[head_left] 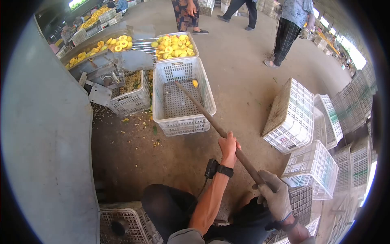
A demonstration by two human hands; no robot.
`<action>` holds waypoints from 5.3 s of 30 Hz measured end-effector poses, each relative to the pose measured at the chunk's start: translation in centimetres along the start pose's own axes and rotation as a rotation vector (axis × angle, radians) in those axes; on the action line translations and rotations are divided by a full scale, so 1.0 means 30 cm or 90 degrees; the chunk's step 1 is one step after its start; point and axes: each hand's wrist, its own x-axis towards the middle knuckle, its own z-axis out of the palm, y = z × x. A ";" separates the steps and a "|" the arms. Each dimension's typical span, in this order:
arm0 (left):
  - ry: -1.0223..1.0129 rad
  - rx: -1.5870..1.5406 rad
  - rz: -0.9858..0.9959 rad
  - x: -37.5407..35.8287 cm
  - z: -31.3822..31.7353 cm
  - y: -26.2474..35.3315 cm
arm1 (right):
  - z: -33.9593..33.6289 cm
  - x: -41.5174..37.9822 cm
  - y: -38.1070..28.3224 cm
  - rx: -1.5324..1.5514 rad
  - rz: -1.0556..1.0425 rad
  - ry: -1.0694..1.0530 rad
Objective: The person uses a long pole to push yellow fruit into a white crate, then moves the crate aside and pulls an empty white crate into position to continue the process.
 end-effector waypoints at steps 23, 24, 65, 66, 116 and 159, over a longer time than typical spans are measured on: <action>-0.011 0.152 0.011 -0.032 -0.248 0.038 | 0.152 -0.112 0.198 0.119 -0.149 -0.134; -0.009 0.166 0.006 -0.050 -0.253 0.032 | 0.160 -0.132 0.226 0.130 -0.154 -0.125; -0.175 -0.041 -0.121 -0.047 -0.230 0.223 | 0.318 0.076 0.023 0.418 -0.050 -0.170; -0.158 -0.014 -0.115 -0.064 -0.231 0.191 | 0.283 0.049 0.040 0.403 -0.066 -0.177; -0.474 0.366 -0.114 -0.698 0.314 -0.389 | -0.525 -0.825 0.538 -0.126 0.115 0.273; -0.616 0.928 0.848 -0.073 1.117 -1.243 | -1.112 -0.270 1.504 -0.537 0.300 0.812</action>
